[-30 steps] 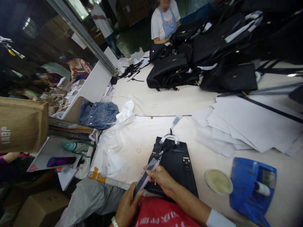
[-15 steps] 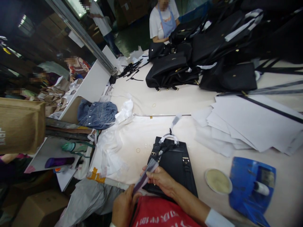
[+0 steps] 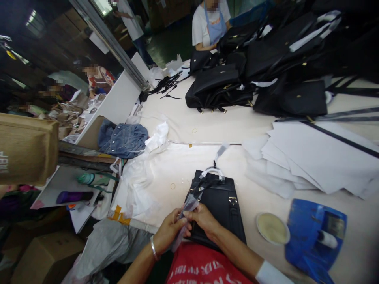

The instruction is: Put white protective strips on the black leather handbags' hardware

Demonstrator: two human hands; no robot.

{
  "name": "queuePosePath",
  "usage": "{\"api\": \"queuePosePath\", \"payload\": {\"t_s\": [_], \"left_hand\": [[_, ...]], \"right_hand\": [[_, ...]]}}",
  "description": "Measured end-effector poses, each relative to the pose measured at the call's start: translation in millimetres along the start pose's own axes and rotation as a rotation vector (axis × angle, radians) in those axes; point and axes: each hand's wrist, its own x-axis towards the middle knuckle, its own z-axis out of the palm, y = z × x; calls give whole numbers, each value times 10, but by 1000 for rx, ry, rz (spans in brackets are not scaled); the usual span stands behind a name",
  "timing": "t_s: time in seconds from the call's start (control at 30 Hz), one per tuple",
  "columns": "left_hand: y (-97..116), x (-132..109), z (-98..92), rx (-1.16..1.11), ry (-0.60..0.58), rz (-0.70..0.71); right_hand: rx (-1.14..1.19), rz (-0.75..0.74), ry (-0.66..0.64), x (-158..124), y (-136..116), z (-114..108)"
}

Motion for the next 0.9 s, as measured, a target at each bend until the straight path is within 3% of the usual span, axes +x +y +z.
{"api": "queuePosePath", "payload": {"t_s": [0.1,0.2,0.33,0.37,0.43,0.57,0.77,0.9], "left_hand": [[-34,74,-22,88,13,-2],[-58,33,-131,261,72,13],[-64,-4,-206,505,150,23],[-60,7,-198,524,153,17],[-47,44,-165,500,154,3],[1,125,-132,398,122,-26],[105,187,-176,251,-54,-81],[122,224,-198,281,-59,-71]], "right_hand": [[-165,4,-27,-38,-123,-107],[-544,-12,-3,-123,-443,-258],[-1160,-364,275,-127,-937,-405],[-1271,-443,291,-98,-1003,-426],[-1432,-507,198,-23,-1034,-458],[-1540,-466,2,88,-872,-542],[-1518,-443,-58,124,-836,-659],[-1549,-452,-109,151,-874,-688]]}}
